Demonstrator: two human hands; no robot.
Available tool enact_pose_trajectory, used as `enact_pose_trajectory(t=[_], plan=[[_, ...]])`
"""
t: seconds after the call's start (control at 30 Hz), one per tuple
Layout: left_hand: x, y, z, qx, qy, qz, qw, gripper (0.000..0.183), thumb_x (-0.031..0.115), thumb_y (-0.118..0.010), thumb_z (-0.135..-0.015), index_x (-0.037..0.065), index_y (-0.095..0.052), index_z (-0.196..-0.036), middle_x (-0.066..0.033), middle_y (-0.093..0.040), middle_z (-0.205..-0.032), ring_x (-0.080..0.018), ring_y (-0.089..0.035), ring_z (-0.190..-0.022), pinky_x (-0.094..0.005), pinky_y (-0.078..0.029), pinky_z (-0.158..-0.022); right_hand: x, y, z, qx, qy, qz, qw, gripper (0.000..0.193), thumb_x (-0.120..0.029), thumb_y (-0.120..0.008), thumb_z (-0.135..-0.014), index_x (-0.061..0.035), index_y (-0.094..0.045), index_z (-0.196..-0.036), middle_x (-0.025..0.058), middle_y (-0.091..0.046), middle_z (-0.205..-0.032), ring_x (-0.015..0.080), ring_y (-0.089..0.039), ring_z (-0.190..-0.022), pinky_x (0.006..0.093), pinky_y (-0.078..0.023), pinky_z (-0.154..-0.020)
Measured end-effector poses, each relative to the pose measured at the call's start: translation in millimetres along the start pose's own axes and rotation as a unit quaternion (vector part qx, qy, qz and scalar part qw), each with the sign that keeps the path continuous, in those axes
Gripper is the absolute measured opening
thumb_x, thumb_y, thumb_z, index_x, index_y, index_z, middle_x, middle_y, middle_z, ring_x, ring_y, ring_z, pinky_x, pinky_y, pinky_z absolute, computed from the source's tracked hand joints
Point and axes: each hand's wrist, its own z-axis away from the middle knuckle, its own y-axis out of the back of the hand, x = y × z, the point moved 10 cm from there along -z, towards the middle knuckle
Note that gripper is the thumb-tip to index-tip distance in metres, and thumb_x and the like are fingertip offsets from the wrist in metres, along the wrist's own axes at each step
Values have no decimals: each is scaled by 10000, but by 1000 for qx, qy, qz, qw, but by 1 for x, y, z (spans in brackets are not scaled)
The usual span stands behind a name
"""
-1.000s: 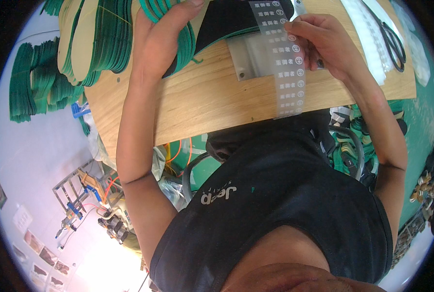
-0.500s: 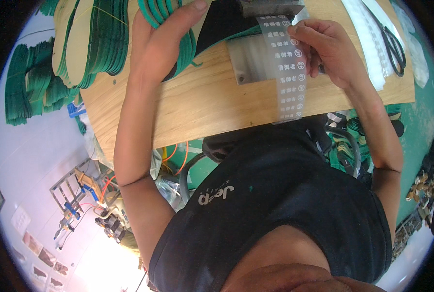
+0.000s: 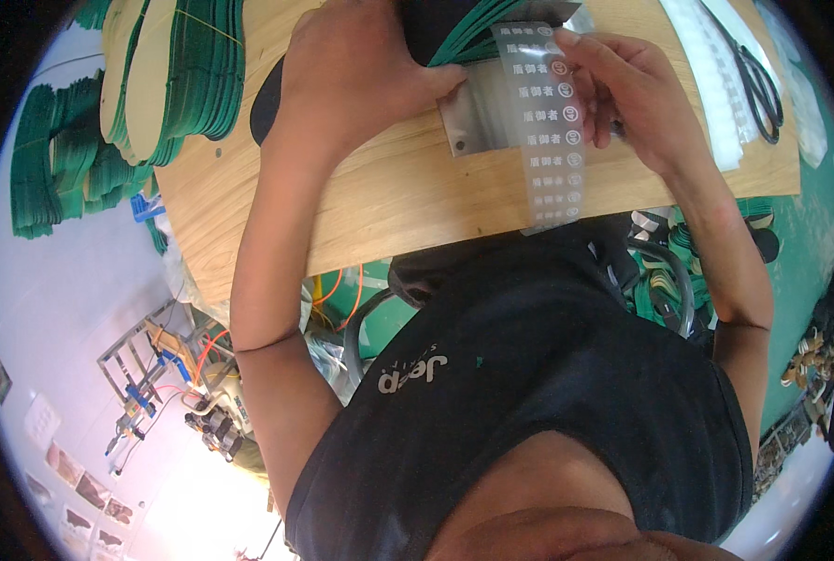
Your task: The person removes a rubber band from a stack of green shoe insoles and applies adhesive labels to them, using scissors to cut segments from a sheet of labels.
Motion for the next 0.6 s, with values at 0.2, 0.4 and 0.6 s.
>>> enact_pose_trajectory(t=[0.2, 0.4, 0.6], plan=[[-4, 8, 5, 9, 52, 36, 998, 705, 260, -837, -667, 22, -588, -1282, -231, -720, -964, -422, -694, -925, -456, -564, -802, -7, 1, 6, 7, 52, 43, 998, 282, -281, -597, -1035, -39, -670, -909, -5, -605, -657, 61, -543, -507, 189, -388, -448], [-12, 15, 11, 19, 54, 133, 989, 447, 183, -789, -731, -13, -655, -1109, -179, -717, -847, -281, -719, -786, -367, -556, -727, 8, 24, 37, 50, 23, -92, 994, 262, -253, -621, -1010, -40, -682, -871, 20, -632, -667, 80, -573, -513, 232, -439, -455], [-58, 29, 20, 106, 124, 258, 952, 275, 105, -741, -761, -30, -682, -994, -78, -697, -825, -165, -651, -742, -327, -514, -667, -14, -8, 18, -33, 17, 56, 998, 246, -239, -638, -1001, -24, -692, -894, 21, -649, -698, 81, -589, -530, 206, -438, -460]])
